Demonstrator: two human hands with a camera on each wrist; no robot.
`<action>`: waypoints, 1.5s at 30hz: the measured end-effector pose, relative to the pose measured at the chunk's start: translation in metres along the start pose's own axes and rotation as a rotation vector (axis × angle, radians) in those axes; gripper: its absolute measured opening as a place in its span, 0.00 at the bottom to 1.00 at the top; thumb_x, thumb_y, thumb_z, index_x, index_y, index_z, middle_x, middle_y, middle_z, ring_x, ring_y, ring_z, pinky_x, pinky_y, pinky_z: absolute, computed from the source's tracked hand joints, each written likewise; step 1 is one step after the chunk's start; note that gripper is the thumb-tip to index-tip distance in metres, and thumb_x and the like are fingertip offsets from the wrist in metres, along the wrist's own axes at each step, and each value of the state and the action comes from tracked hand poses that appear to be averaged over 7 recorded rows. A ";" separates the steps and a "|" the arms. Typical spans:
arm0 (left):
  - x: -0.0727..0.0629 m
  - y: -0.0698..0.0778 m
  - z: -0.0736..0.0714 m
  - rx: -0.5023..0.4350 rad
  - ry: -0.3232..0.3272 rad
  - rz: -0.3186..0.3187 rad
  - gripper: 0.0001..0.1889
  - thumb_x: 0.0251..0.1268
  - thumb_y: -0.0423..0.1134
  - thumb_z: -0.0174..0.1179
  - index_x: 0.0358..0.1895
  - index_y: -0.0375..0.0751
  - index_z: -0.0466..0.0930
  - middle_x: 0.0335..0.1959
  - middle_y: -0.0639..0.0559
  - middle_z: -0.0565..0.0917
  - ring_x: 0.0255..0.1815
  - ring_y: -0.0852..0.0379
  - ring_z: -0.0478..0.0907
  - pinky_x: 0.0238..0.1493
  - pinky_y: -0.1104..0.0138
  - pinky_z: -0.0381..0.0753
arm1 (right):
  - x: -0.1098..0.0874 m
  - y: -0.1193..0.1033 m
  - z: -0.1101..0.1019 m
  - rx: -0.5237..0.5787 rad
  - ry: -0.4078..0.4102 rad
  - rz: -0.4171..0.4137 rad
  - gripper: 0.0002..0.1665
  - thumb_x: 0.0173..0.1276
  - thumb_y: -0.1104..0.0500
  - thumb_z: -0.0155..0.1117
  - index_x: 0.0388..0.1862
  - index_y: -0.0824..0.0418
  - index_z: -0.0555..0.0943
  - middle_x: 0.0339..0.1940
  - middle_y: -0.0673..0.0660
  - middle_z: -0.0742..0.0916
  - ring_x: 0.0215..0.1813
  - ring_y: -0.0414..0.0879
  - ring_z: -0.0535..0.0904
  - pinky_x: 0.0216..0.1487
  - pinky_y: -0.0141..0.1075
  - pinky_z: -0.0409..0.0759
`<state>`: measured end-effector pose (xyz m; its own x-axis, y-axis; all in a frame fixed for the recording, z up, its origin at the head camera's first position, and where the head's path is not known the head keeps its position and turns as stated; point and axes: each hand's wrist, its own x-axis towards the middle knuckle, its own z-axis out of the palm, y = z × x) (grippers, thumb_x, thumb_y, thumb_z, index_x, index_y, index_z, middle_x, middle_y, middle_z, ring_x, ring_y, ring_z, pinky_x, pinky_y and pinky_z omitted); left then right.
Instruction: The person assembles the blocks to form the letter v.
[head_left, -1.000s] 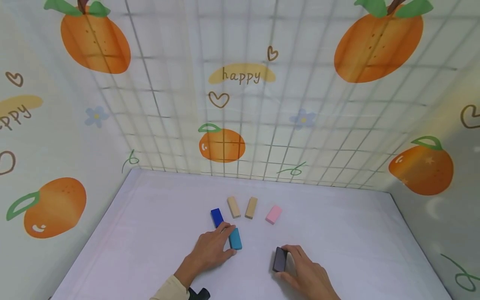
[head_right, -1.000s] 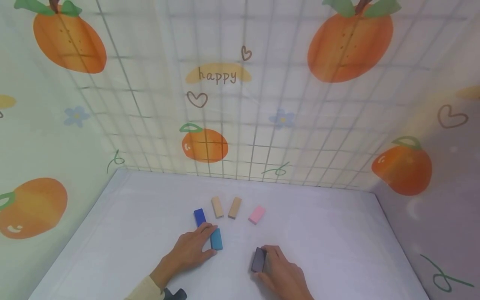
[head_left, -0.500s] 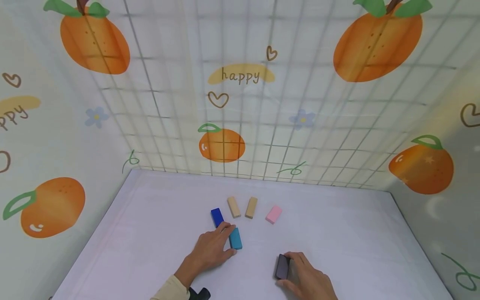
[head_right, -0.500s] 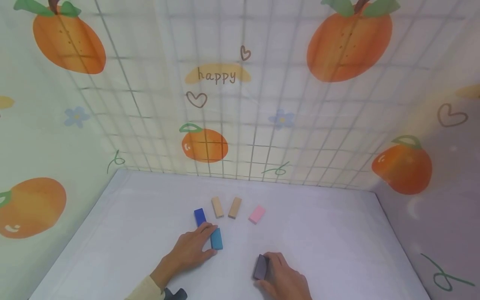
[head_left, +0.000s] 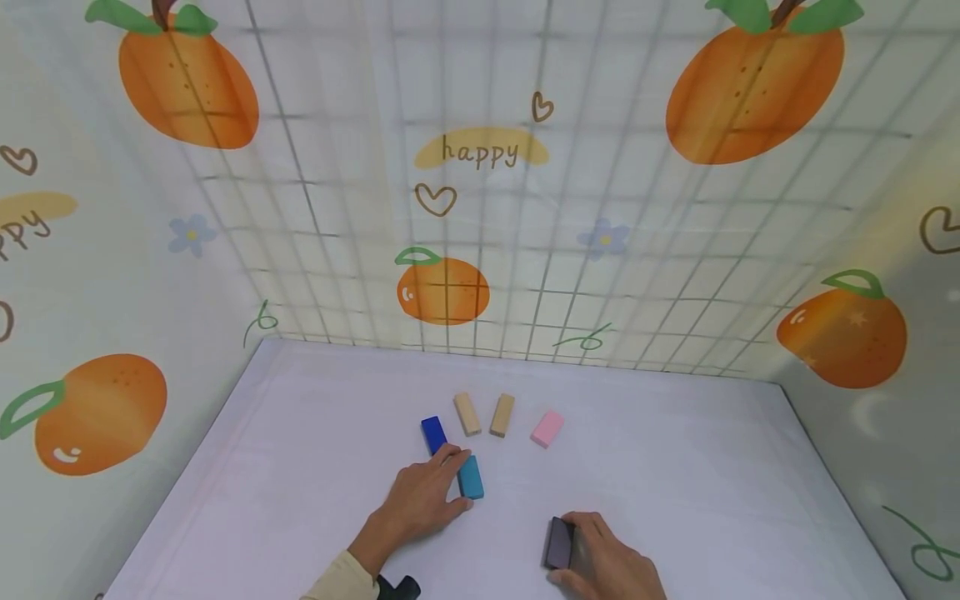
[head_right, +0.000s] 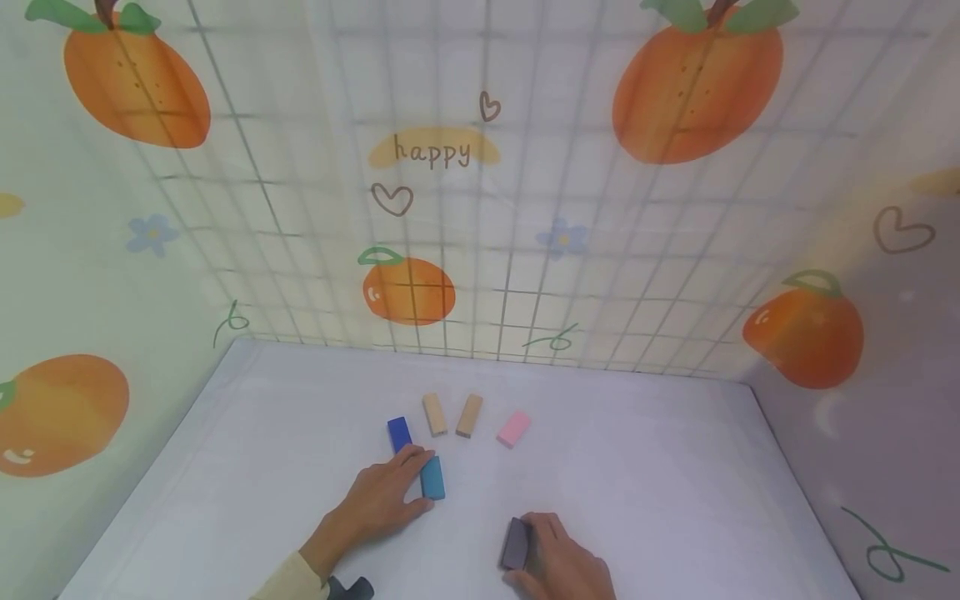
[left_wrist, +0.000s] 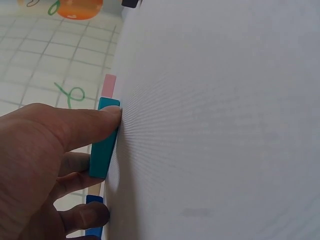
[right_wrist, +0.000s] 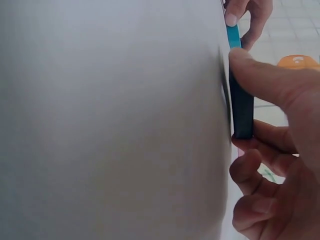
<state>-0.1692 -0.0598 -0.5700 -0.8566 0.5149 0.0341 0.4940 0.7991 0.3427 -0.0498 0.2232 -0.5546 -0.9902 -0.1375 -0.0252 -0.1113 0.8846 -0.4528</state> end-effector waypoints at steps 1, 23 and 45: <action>0.000 0.000 -0.001 0.000 0.000 0.000 0.37 0.65 0.58 0.66 0.74 0.49 0.68 0.68 0.54 0.71 0.43 0.55 0.83 0.38 0.59 0.80 | 0.000 -0.001 0.000 -0.002 -0.007 0.004 0.42 0.53 0.42 0.81 0.62 0.56 0.75 0.57 0.52 0.79 0.19 0.34 0.64 0.17 0.32 0.67; -0.001 0.003 -0.001 -0.006 -0.015 -0.014 0.37 0.65 0.57 0.66 0.75 0.49 0.67 0.68 0.55 0.71 0.46 0.54 0.83 0.40 0.58 0.80 | 0.003 -0.005 0.000 -0.056 -0.047 0.039 0.46 0.50 0.39 0.81 0.64 0.56 0.74 0.58 0.54 0.79 0.27 0.36 0.68 0.21 0.33 0.70; 0.001 0.001 -0.001 -0.003 -0.020 -0.022 0.37 0.66 0.58 0.65 0.76 0.50 0.66 0.70 0.53 0.70 0.52 0.51 0.82 0.46 0.52 0.81 | 0.005 -0.007 0.002 -0.121 -0.010 0.055 0.47 0.46 0.41 0.84 0.63 0.53 0.75 0.57 0.52 0.80 0.30 0.37 0.70 0.22 0.33 0.72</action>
<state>-0.1696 -0.0592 -0.5691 -0.8641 0.5033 0.0073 0.4744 0.8095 0.3458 -0.0540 0.2156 -0.5539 -0.9942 -0.0917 -0.0561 -0.0673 0.9380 -0.3399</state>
